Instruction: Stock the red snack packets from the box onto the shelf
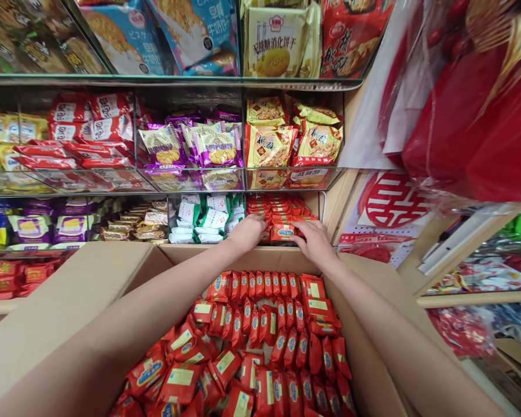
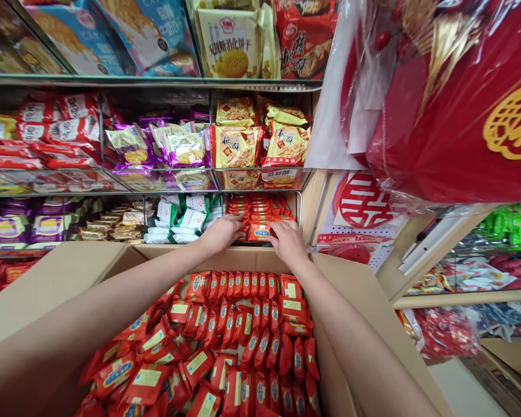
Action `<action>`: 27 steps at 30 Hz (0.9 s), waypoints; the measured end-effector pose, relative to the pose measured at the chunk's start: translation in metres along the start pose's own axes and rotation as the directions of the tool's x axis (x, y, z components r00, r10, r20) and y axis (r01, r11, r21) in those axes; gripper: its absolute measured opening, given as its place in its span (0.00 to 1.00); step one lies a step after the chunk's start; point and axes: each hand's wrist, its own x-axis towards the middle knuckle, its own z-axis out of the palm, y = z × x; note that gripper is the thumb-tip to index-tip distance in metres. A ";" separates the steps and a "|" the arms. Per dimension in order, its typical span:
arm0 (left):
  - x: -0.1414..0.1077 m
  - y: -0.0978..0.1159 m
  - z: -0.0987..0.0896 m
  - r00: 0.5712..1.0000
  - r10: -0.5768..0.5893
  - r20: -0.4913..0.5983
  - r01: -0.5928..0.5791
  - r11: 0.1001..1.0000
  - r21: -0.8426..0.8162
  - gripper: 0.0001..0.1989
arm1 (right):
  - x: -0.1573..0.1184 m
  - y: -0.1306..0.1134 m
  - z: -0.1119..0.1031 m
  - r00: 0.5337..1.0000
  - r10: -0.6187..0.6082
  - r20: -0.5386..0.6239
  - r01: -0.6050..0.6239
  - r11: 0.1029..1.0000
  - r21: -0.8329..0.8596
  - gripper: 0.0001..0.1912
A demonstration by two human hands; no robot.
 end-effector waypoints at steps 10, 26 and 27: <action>-0.007 0.008 0.003 0.999 -0.030 -0.012 0.031 0.997 0.072 0.13 | 0.009 -0.007 0.000 0.993 0.100 0.058 -0.097 0.994 -0.058 0.13; -0.003 0.006 0.003 0.994 0.110 0.013 -0.109 0.992 -0.057 0.23 | -0.001 -0.014 0.007 0.990 0.129 0.053 -0.123 0.987 -0.101 0.17; -0.003 0.007 0.001 0.994 0.109 0.012 -0.108 0.993 -0.057 0.23 | -0.002 -0.013 0.007 0.991 0.128 0.034 -0.124 0.988 -0.090 0.18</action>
